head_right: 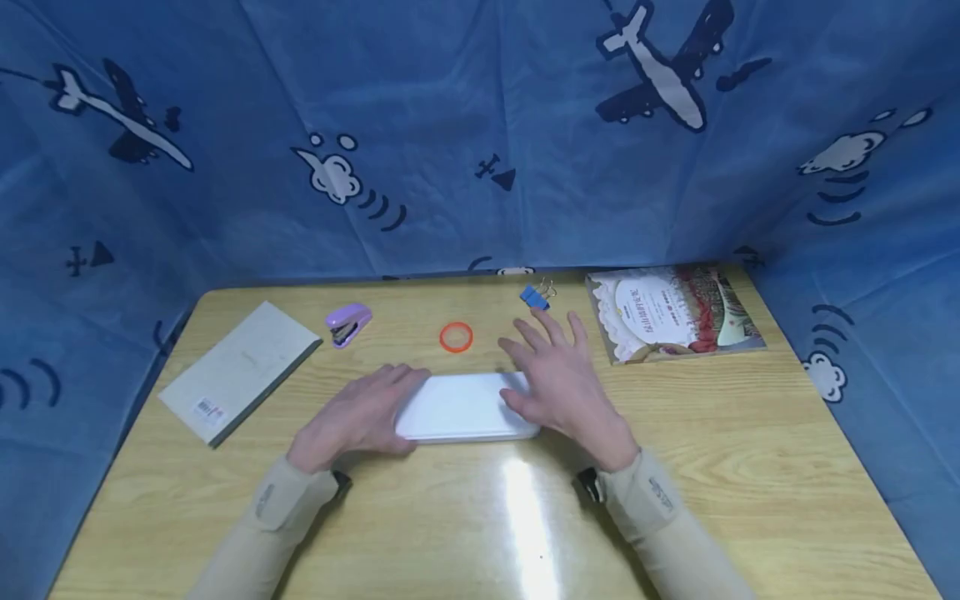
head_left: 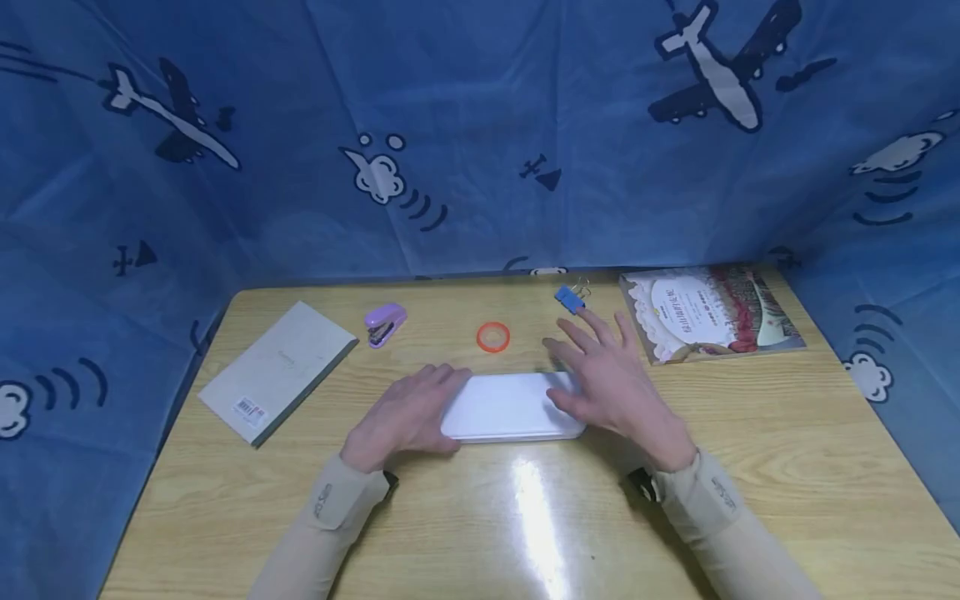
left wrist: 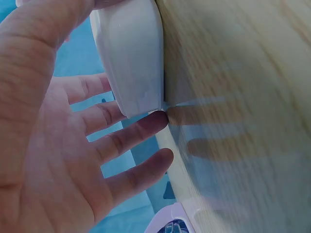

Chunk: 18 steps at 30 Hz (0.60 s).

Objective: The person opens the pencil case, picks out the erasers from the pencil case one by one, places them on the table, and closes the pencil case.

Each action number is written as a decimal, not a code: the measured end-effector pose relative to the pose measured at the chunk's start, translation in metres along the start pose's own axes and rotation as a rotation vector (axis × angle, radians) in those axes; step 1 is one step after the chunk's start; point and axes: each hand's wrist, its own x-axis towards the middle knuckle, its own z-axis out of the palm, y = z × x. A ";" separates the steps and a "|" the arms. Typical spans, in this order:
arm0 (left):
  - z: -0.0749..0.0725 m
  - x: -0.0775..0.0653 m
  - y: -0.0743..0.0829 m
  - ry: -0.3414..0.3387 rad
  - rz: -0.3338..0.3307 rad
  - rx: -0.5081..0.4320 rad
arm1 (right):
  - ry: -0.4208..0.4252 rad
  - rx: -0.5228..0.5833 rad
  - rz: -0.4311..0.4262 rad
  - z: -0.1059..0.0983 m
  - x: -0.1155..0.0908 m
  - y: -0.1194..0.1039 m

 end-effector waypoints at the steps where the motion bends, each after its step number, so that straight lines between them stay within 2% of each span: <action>1: 0.000 0.000 0.000 0.000 0.003 0.000 | -0.014 -0.003 -0.016 0.002 0.000 -0.003; 10: -0.001 0.000 -0.004 -0.002 0.021 -0.053 | -0.126 0.028 -0.144 0.017 -0.002 -0.030; 15: -0.002 0.000 -0.006 0.009 0.033 -0.083 | -0.138 0.032 -0.209 0.023 0.000 -0.044; 18: -0.002 0.002 -0.009 0.025 0.057 -0.142 | -0.111 0.002 -0.247 0.026 0.001 -0.052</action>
